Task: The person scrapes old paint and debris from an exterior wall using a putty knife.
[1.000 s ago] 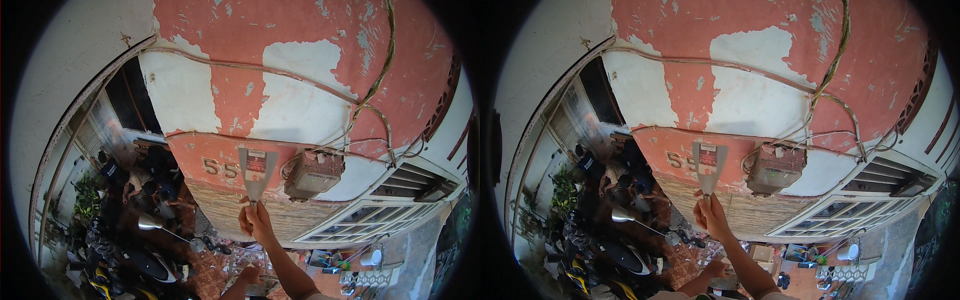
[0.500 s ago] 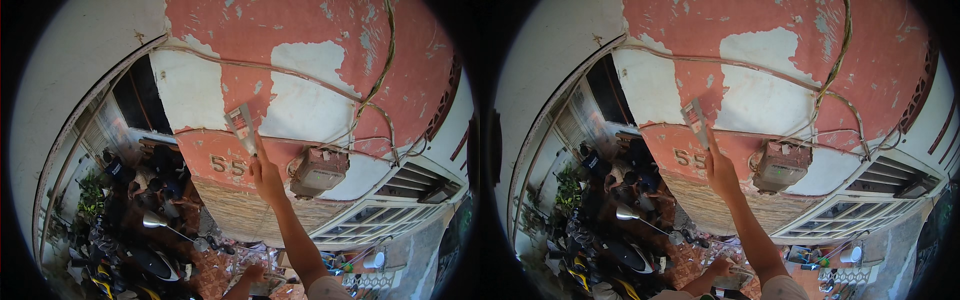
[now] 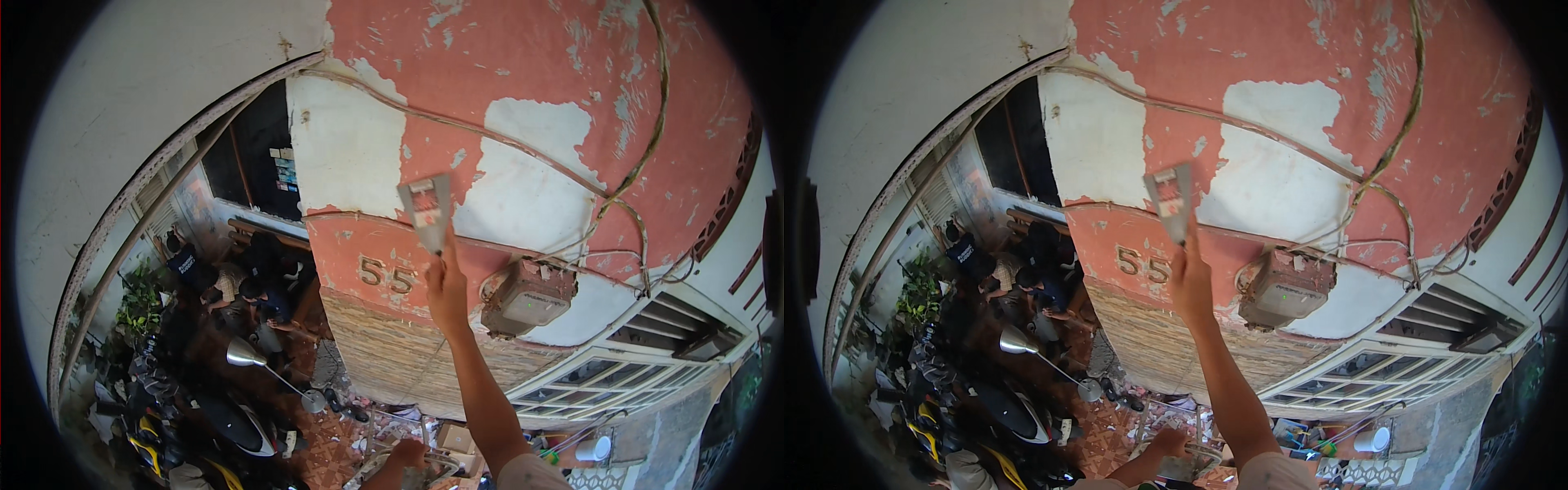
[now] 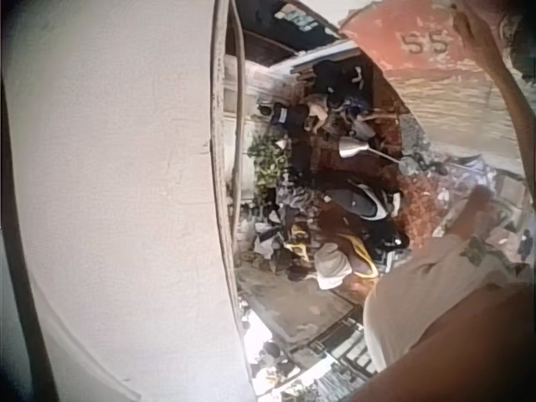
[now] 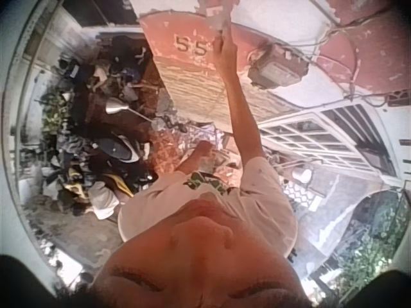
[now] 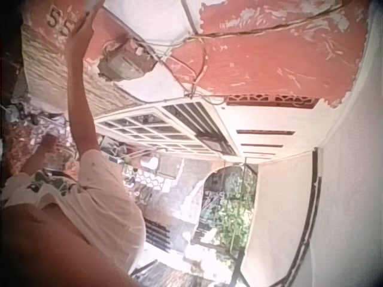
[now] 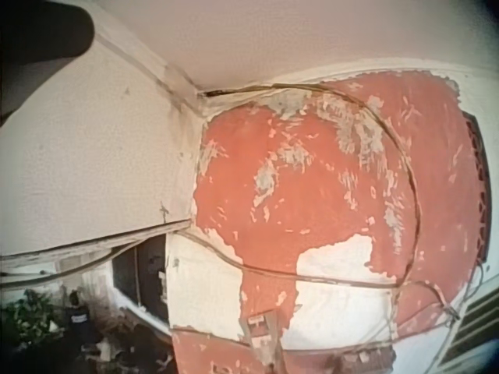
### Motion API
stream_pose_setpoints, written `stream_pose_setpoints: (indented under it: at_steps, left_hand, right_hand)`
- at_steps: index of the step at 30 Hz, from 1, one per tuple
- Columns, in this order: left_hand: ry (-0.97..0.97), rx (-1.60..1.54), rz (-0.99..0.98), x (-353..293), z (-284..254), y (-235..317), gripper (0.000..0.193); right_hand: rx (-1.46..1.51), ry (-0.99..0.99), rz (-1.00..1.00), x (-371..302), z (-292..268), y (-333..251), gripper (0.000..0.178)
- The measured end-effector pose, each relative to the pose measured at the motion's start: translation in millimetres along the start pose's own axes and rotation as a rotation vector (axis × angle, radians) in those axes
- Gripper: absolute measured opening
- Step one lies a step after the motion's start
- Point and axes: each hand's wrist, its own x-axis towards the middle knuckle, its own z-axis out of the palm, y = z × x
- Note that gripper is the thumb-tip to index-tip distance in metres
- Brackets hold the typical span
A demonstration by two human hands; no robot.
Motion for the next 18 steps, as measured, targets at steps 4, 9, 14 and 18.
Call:
stream_pose_setpoints:
  at_steps: [4, 9, 14, 18]
  left_hand:
    - [-0.007, -0.013, 0.015, 2.5, -2.0, 3.4, 0.044]
    - [-0.028, -0.002, 0.019, 6.0, 0.0, 3.0, 0.044]
    - [-0.032, 0.021, 0.04, 8.0, 12.6, -5.9, 0.054]
    - [-0.075, 0.005, 0.035, 11.1, 11.9, -3.0, 0.059]
  right_hand:
    - [0.022, 0.028, 0.088, 3.1, -5.9, 1.9, 0.06]
    - [0.066, 0.086, 0.019, -1.3, 9.3, 0.6, 0.059]
    - [0.113, 0.147, 0.05, -8.2, 20.9, 5.4, 0.059]
    - [0.21, 0.081, 0.168, -12.1, 9.7, 3.1, 0.061]
